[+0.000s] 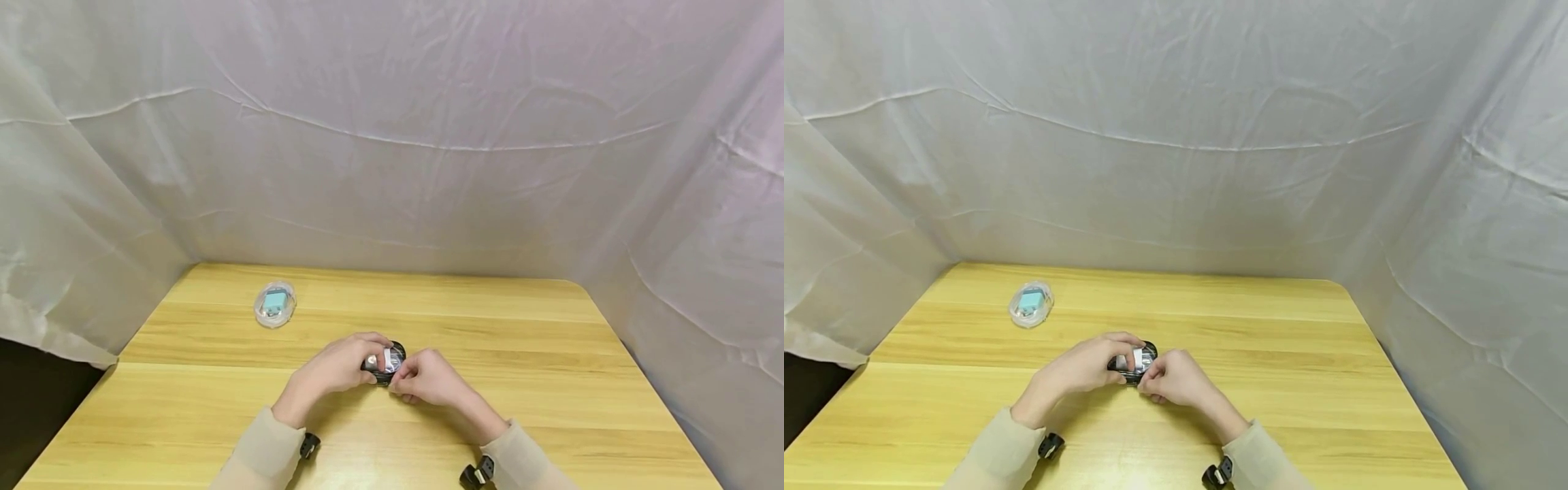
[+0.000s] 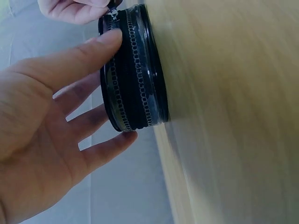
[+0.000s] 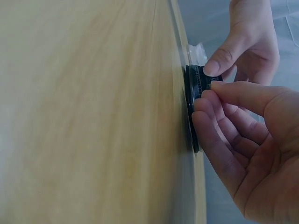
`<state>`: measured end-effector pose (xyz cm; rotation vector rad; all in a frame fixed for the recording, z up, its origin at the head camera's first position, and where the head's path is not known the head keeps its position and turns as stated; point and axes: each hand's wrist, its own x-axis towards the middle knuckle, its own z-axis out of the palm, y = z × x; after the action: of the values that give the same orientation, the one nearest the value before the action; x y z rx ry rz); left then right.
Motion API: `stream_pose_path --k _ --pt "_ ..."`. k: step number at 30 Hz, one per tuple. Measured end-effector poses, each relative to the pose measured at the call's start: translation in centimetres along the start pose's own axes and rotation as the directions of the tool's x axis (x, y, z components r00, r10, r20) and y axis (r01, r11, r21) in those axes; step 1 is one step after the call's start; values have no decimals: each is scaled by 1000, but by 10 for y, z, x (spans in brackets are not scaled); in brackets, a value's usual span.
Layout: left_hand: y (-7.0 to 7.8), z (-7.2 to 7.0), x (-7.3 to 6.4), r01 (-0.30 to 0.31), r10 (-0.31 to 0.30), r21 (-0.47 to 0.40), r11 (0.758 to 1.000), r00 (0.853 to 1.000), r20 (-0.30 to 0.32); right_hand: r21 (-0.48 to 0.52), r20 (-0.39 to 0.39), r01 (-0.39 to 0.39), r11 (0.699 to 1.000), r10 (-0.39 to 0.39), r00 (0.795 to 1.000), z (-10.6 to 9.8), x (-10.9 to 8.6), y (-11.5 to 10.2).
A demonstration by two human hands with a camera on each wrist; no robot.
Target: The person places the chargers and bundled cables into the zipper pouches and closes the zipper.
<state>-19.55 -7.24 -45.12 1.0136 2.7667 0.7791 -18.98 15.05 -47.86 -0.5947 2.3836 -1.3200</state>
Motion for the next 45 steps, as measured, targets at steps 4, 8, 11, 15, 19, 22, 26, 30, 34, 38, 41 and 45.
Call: stream_pose_path --k 4,8,11,15,19,22,26,30,34,38,41,45 --pt "-1 1 0 -9 9 16 1000 1000 -5 7 0 -2 1000 2 1000 0 -1 -1" --pt "-2 2 0 -7 7 9 1000 1000 -7 3 0 1 1000 -1 1000 0 0 1" --pt "-3 2 0 -9 9 11 1000 1000 -9 -13 -2 5 1000 -5 1000 -1 0 2" --pt "-5 2 0 -6 6 26 1000 1000 -8 -55 -10 16 998 -16 1000 -1 1 3" --pt "-6 3 1 12 -12 38 999 1000 -5 -79 -22 20 997 -22 1000 -2 2 2" --pt "-8 3 1 21 -21 38 999 1000 2 -103 -36 20 995 -23 999 -3 2 1" --pt "-9 3 0 27 -27 28 999 1000 8 -131 -52 14 991 -21 998 -9 1 3" --pt "-10 3 0 22 -22 23 999 1000 10 -138 -45 4 990 -10 999 -16 1 5" --pt "-11 1 0 13 -13 20 1000 1000 13 -132 -59 -21 991 14 998 -22 0 8" --pt "-11 0 0 5 -5 16 1000 1000 9 -109 -49 -36 993 31 998 -25 -1 9" --pt "-11 -1 0 -6 6 26 1000 1000 -18 -86 -18 -27 996 26 1000 -23 -1 10" --pt "-12 -2 -1 -9 13 56 998 997 -72 -56 29 -19 998 20 999 -19 -1 8"
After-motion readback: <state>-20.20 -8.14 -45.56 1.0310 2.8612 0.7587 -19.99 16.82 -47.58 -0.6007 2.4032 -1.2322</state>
